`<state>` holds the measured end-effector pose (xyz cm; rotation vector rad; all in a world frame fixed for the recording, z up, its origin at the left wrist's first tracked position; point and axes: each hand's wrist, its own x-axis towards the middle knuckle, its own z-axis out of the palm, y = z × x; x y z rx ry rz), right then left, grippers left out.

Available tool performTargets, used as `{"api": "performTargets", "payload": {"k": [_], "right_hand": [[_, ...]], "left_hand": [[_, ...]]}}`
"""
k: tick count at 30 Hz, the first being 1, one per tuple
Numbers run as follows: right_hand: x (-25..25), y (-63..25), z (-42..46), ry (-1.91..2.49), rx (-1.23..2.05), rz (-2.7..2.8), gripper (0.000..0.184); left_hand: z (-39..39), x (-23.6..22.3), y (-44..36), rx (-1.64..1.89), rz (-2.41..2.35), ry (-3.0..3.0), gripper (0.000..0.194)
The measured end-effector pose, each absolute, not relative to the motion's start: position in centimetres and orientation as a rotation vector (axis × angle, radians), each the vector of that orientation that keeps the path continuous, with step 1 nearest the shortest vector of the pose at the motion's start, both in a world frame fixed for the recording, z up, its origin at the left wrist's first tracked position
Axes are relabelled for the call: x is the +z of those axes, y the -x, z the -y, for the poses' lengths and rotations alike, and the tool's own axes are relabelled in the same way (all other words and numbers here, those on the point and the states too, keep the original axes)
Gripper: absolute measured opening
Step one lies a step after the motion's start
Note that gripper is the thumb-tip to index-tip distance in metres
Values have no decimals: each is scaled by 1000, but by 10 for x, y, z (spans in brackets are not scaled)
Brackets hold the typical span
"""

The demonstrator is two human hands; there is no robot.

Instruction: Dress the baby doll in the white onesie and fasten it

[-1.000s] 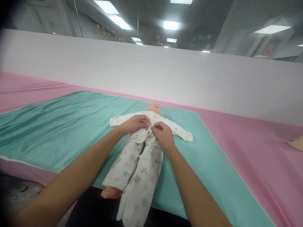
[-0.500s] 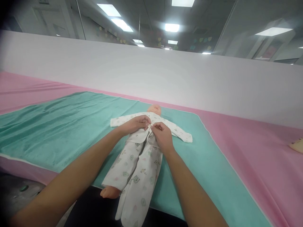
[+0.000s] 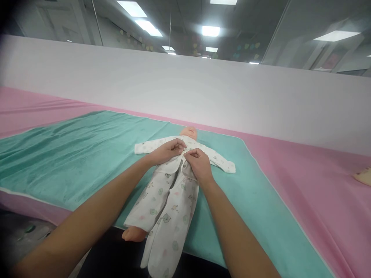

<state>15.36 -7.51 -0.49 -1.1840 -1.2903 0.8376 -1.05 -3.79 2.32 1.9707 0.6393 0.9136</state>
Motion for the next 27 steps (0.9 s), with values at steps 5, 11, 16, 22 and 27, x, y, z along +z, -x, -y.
{"api": "performTargets", "payload": {"k": [5, 11, 16, 22, 27], "right_hand": [[-2, -152, 81, 1149, 825, 1346, 18], [3, -147, 85, 1161, 731, 1434, 15], [2, -148, 84, 1143, 726, 1434, 19], [-1, -151, 82, 1091, 824, 1398, 19], [-2, -151, 79, 1092, 838, 1387, 22]], "left_hand": [[36, 21, 10, 928, -646, -1986, 22], [36, 22, 11, 935, -631, -1968, 22], [37, 24, 11, 964, -666, -1959, 20], [39, 25, 10, 969, -685, -1941, 21], [36, 23, 10, 972, -716, -1987, 13]]}}
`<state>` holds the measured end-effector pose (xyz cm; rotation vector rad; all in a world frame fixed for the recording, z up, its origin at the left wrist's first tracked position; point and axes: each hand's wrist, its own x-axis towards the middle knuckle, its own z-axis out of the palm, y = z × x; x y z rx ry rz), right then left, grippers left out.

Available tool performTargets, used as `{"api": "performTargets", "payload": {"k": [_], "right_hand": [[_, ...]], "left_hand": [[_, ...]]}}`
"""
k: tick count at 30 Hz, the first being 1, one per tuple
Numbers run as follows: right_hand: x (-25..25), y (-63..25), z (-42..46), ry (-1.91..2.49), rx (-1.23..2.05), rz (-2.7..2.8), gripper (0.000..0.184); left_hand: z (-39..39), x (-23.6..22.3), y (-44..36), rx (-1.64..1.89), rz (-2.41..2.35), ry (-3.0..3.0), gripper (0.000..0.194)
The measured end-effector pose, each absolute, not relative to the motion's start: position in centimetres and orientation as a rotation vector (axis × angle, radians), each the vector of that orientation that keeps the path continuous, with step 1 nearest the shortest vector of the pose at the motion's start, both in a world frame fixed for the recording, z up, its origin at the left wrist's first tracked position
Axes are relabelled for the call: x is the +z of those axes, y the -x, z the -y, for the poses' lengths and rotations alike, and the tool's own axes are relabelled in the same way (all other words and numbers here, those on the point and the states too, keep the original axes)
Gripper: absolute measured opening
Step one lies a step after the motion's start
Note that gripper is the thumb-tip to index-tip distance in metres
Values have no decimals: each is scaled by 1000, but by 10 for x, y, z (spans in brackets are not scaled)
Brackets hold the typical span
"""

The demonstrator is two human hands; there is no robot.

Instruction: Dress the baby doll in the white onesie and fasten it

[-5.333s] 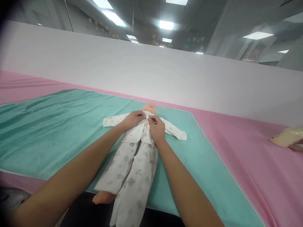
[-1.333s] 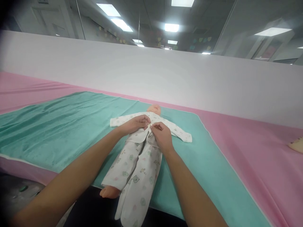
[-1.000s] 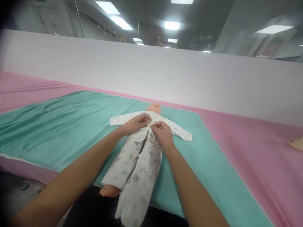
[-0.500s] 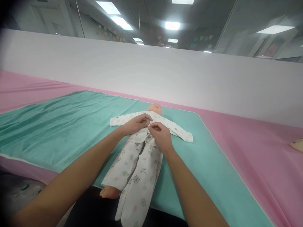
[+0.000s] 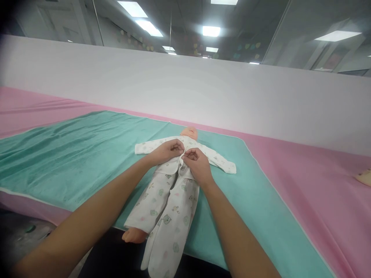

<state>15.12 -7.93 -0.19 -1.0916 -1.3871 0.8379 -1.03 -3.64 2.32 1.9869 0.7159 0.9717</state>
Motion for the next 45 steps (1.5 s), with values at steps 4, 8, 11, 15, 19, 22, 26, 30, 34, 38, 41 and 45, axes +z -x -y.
{"api": "performTargets", "payload": {"k": [4, 8, 11, 15, 19, 22, 26, 30, 34, 38, 41, 45], "right_hand": [[-2, -152, 79, 1156, 822, 1423, 26], [-2, -152, 80, 1207, 772, 1449, 29], [-3, -149, 80, 1236, 717, 1463, 30], [-4, -147, 80, 1242, 642, 1481, 30], [-5, -147, 79, 1243, 625, 1500, 28], [-6, -148, 78, 1248, 648, 1501, 27], [-7, -149, 77, 1257, 676, 1470, 28], [-6, -150, 78, 1250, 724, 1441, 29], [-5, -151, 78, 1221, 767, 1438, 29], [-4, -153, 78, 1180, 779, 1452, 29], [-4, -154, 78, 1117, 798, 1463, 28], [-5, -155, 77, 1125, 789, 1465, 27]], "left_hand": [[36, 23, 10, 967, -706, -2028, 13], [38, 24, 9, 960, -744, -2046, 15], [41, 25, 9, 947, -782, -2066, 17], [42, 25, 8, 945, -850, -2097, 16], [40, 23, 7, 972, -860, -2067, 20], [39, 22, 6, 985, -828, -2009, 21], [37, 19, 6, 1018, -785, -1916, 18], [34, 18, 6, 1046, -741, -1833, 15], [33, 19, 8, 1029, -699, -1769, 16], [35, 21, 9, 1013, -707, -1788, 15], [35, 21, 9, 999, -730, -1819, 15], [35, 22, 9, 981, -763, -1859, 15]]}}
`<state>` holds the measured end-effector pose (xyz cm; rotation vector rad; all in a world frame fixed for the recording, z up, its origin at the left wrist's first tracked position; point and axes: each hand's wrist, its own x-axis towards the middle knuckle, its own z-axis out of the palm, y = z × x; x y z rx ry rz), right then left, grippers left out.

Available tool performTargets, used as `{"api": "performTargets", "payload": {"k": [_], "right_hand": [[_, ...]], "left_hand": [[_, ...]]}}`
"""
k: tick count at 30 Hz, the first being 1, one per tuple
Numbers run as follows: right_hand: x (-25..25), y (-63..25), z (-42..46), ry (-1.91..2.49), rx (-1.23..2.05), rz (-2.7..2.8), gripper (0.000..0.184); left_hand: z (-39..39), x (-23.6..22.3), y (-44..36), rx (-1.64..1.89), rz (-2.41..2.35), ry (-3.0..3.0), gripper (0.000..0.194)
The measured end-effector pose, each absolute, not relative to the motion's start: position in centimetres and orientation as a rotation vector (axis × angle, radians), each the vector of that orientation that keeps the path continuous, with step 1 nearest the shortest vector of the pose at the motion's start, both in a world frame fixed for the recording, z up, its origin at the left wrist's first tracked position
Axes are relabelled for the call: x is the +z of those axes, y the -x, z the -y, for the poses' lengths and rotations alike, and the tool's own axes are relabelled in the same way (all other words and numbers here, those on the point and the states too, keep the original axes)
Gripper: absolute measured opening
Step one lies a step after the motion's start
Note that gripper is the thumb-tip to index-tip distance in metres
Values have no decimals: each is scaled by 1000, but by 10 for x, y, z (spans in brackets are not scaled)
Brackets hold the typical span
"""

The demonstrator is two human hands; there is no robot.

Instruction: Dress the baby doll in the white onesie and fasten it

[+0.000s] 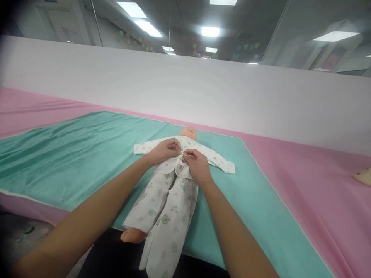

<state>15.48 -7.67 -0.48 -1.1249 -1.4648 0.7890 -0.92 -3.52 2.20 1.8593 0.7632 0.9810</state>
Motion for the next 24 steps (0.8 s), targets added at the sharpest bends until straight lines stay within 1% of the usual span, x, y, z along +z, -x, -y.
{"api": "performTargets", "payload": {"k": [6, 8, 10, 13, 16, 18, 24], "right_hand": [[-7, -153, 75, 1151, 742, 1424, 24], [-7, -151, 77, 1169, 734, 1409, 24], [-6, -149, 80, 1186, 707, 1408, 24], [-5, -144, 84, 1185, 574, 1452, 23], [-6, -139, 88, 1172, 379, 1561, 18], [-6, -138, 90, 1168, 319, 1638, 17], [-4, -144, 100, 1155, 421, 1723, 18]], "left_hand": [[36, 21, 7, 1006, -830, -1941, 14], [35, 18, 7, 1054, -874, -1981, 17], [33, 16, 6, 1117, -896, -2046, 24], [30, 13, 5, 1169, -898, -2164, 29], [28, 12, 6, 1181, -908, -2211, 24], [27, 12, 6, 1177, -902, -2210, 21], [27, 11, 9, 1137, -874, -2198, 22]]}}
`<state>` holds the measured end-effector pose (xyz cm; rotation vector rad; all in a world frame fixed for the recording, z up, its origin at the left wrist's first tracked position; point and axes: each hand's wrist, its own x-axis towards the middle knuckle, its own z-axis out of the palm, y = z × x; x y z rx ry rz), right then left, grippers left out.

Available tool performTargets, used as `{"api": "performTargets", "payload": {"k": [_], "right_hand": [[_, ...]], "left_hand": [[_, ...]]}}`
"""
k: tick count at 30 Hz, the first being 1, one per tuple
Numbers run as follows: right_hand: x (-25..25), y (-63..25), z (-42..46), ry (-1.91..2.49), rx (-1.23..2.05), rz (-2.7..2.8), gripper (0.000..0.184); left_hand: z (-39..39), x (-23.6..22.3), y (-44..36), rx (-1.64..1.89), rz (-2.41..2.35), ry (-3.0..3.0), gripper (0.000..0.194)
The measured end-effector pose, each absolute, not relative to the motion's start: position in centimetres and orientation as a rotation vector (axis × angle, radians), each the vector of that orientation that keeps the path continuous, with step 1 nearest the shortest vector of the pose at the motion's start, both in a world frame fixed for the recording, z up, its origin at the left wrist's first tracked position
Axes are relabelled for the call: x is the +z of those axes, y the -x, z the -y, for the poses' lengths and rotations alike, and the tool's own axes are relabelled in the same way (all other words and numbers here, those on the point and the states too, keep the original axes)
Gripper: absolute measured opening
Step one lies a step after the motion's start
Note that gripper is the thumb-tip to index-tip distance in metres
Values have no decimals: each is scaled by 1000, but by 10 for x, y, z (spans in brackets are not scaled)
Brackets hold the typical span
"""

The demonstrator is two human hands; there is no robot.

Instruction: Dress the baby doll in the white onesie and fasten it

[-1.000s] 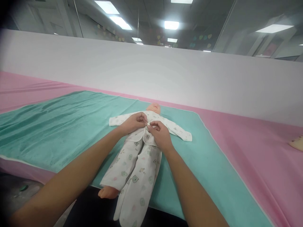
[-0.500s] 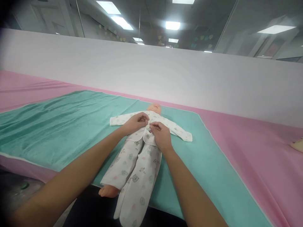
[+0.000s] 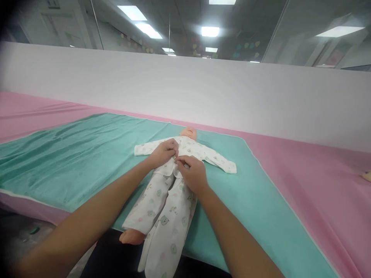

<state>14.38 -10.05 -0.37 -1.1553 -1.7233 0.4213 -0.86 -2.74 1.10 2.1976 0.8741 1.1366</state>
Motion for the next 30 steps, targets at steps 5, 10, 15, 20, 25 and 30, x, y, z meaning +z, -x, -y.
{"api": "performTargets", "payload": {"k": [5, 10, 15, 20, 25, 30], "right_hand": [[-4, -155, 121, 1099, 457, 1899, 16], [-2, -160, 136, 1010, 611, 1906, 17], [-1, -169, 126, 1087, 677, 1697, 21], [-22, -210, 88, 1332, 371, 1618, 26], [-49, -285, 56, 1567, 198, 1731, 31], [-55, -349, 56, 1865, 222, 1648, 46]], "left_hand": [[27, 7, 12, 1236, -910, -2170, 18], [29, 5, 15, 1273, -884, -2141, 27], [28, 5, 13, 1221, -784, -2123, 24], [13, -4, 25, 1373, -1012, -2173, 19], [-7, -24, 71, 1182, -1880, -2284, 27], [-10, -34, 125, 729, -2299, -2091, 41]]}}
